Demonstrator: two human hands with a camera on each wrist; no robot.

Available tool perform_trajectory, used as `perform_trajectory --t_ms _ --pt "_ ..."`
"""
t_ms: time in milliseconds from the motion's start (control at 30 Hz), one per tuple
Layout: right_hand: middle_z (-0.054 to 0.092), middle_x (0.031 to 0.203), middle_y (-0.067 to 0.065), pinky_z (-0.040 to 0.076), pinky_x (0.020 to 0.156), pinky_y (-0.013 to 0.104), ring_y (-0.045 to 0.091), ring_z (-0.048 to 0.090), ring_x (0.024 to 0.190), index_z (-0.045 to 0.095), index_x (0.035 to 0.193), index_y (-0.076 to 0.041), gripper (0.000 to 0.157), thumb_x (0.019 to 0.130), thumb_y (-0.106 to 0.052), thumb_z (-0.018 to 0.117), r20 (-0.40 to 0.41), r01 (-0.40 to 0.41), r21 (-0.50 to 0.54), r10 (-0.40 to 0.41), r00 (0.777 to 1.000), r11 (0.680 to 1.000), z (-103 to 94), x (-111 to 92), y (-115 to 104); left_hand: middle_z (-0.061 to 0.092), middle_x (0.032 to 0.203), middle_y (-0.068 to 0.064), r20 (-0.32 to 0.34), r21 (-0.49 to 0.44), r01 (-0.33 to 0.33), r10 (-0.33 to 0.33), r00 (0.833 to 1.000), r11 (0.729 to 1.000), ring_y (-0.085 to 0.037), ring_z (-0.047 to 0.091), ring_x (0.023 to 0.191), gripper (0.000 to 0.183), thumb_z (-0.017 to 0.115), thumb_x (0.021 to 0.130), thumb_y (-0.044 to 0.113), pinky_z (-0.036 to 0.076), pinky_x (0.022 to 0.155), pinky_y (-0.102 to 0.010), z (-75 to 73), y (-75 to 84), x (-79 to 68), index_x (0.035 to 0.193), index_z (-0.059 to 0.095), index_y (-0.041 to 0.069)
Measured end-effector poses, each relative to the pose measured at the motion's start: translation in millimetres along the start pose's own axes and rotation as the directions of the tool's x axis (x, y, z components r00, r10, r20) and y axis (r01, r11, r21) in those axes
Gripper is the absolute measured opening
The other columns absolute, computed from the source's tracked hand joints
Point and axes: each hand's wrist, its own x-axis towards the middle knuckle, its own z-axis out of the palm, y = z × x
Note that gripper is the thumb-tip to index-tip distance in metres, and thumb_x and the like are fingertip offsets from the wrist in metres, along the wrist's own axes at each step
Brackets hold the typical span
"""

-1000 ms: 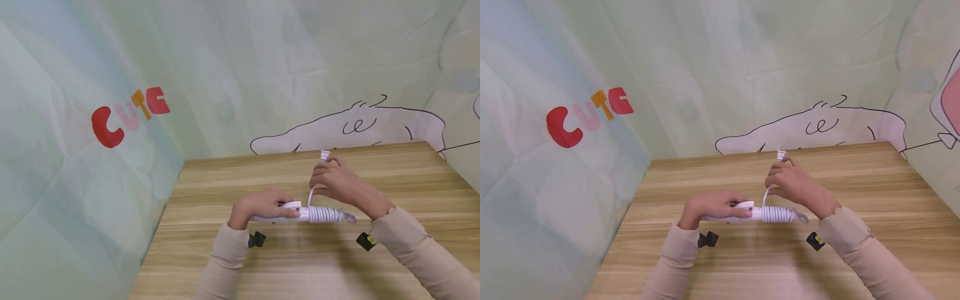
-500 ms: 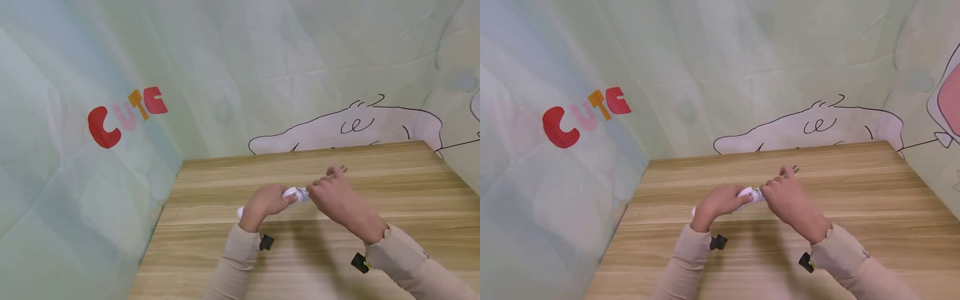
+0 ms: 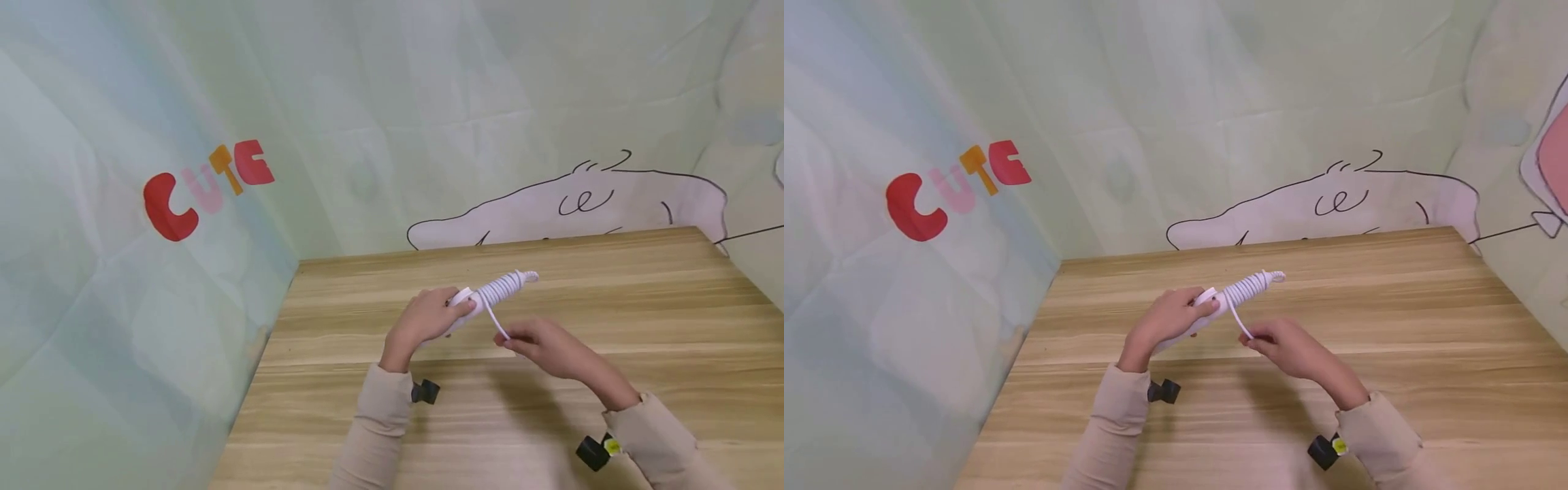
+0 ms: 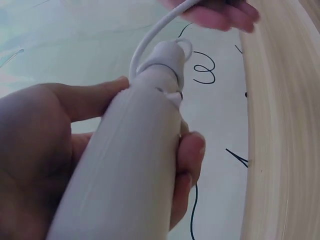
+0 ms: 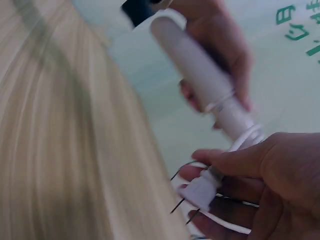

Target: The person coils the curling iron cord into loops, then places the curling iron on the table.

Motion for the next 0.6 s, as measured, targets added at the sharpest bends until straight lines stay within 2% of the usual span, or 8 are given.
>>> perform_trajectory --t_ms 133,300,400,500,567,600 --pt "0.071 0.105 0.010 0.053 0.077 0.032 0.019 0.066 0.097 0.070 0.107 -0.005 0.021 0.096 -0.016 0.057 -0.012 0.047 0.015 -0.047 0.999 0.999 7.3 2.3 22.0 0.062 0.081 0.002 0.063 -0.077 -0.051 0.056 0.996 0.996 -0.011 0.059 0.064 0.032 0.052 0.094 0.048 0.046 0.057 -0.027 -1.1 -0.6 -0.9 0.107 0.060 0.020" --pt "0.072 0.105 0.005 0.053 0.081 0.029 0.010 0.065 0.100 0.072 0.106 -0.006 0.019 0.092 -0.015 0.062 -0.079 0.151 0.044 -0.147 0.986 0.988 13.1 9.6 43.7 0.062 0.092 0.000 0.175 -0.208 -0.107 0.145 0.974 0.972 -0.013 0.062 0.071 0.030 0.052 0.096 0.043 0.049 0.063 -0.028 -0.1 -4.5 -0.3 0.116 0.058 0.021" --pt "0.072 0.099 0.005 0.053 0.078 0.029 0.007 0.066 0.092 0.071 0.103 -0.007 0.017 0.088 -0.014 0.067 -0.099 0.183 0.120 -0.171 0.980 0.976 9.5 12.2 50.1 0.062 0.093 -0.002 0.231 -0.287 -0.137 0.207 0.951 0.948 -0.014 0.063 0.072 0.025 0.053 0.097 0.039 0.050 0.065 -0.029 0.3 -9.0 1.0 0.113 0.058 0.020" --pt "0.071 0.095 0.003 0.053 0.075 0.028 0.005 0.065 0.086 0.068 0.101 -0.011 0.018 0.087 -0.021 0.070 -0.068 0.093 0.157 -0.084 0.994 0.983 0.8 11.1 51.1 0.062 0.089 -0.002 0.251 -0.298 -0.213 0.292 0.923 0.930 -0.013 0.062 0.072 0.019 0.053 0.097 0.034 0.049 0.066 -0.026 0.9 -13.7 2.8 0.103 0.058 0.017" --pt "0.070 0.096 0.005 0.052 0.074 0.029 0.011 0.064 0.085 0.067 0.102 -0.007 0.022 0.084 -0.020 0.073 -0.068 0.078 0.080 -0.072 0.995 0.994 -5.7 9.1 49.9 0.061 0.086 0.000 0.258 -0.270 -0.282 0.352 0.900 0.921 -0.011 0.060 0.074 0.017 0.054 0.097 0.032 0.047 0.067 -0.024 2.2 -17.2 4.6 0.098 0.057 0.015" --pt "0.070 0.097 0.006 0.052 0.075 0.031 0.015 0.064 0.086 0.067 0.101 -0.006 0.023 0.083 -0.018 0.074 -0.071 0.097 0.018 -0.095 0.993 0.995 -8.6 8.0 48.6 0.059 0.084 0.001 0.262 -0.254 -0.315 0.378 0.888 0.915 -0.010 0.058 0.074 0.016 0.054 0.097 0.031 0.046 0.067 -0.023 2.9 -18.7 5.4 0.096 0.057 0.015"
